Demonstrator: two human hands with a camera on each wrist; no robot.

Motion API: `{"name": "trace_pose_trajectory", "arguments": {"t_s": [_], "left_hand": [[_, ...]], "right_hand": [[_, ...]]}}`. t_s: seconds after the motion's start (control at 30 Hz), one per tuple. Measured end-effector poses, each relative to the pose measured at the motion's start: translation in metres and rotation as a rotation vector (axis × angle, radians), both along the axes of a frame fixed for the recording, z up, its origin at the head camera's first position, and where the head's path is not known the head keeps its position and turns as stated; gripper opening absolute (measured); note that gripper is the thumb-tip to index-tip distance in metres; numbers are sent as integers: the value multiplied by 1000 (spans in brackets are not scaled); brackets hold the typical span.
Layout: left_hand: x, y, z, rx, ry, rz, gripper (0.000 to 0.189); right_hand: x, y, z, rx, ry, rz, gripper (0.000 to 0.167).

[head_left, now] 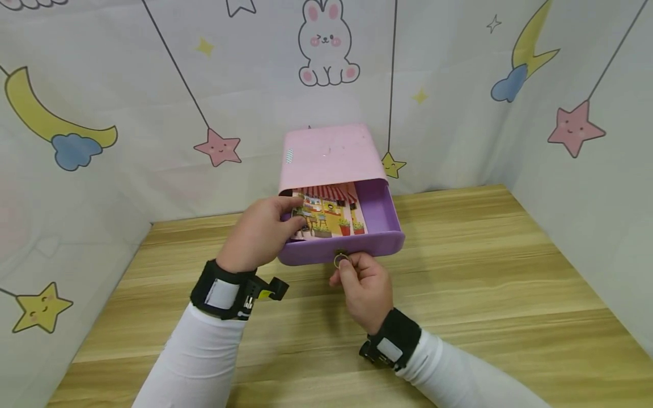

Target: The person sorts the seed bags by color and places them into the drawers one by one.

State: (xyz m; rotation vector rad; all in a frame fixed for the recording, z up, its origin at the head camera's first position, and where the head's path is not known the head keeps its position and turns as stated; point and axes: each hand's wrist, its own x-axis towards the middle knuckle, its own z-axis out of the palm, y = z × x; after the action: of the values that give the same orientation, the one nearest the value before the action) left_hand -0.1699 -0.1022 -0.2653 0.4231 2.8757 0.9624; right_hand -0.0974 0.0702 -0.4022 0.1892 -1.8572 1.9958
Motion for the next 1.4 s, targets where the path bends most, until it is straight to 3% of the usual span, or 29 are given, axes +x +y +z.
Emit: {"name": "trace_pose_trajectory", "arguments": {"t_s": [0.23,0.53,0.87,1.4], "left_hand": [[0,1,0,-41,41,-27,42],[3,3,2,-68,39,-19,43],[6,3,3,-45,5,12,44],[8,1,4,-43,36,2,41]], "right_hand": [[-1,1,-1,13,-4,-4,20],[-1,1,-1,17,-2,-1,20],[0,1,0,7,-14,5,20],[0,1,0,4,2,2,21]]}}
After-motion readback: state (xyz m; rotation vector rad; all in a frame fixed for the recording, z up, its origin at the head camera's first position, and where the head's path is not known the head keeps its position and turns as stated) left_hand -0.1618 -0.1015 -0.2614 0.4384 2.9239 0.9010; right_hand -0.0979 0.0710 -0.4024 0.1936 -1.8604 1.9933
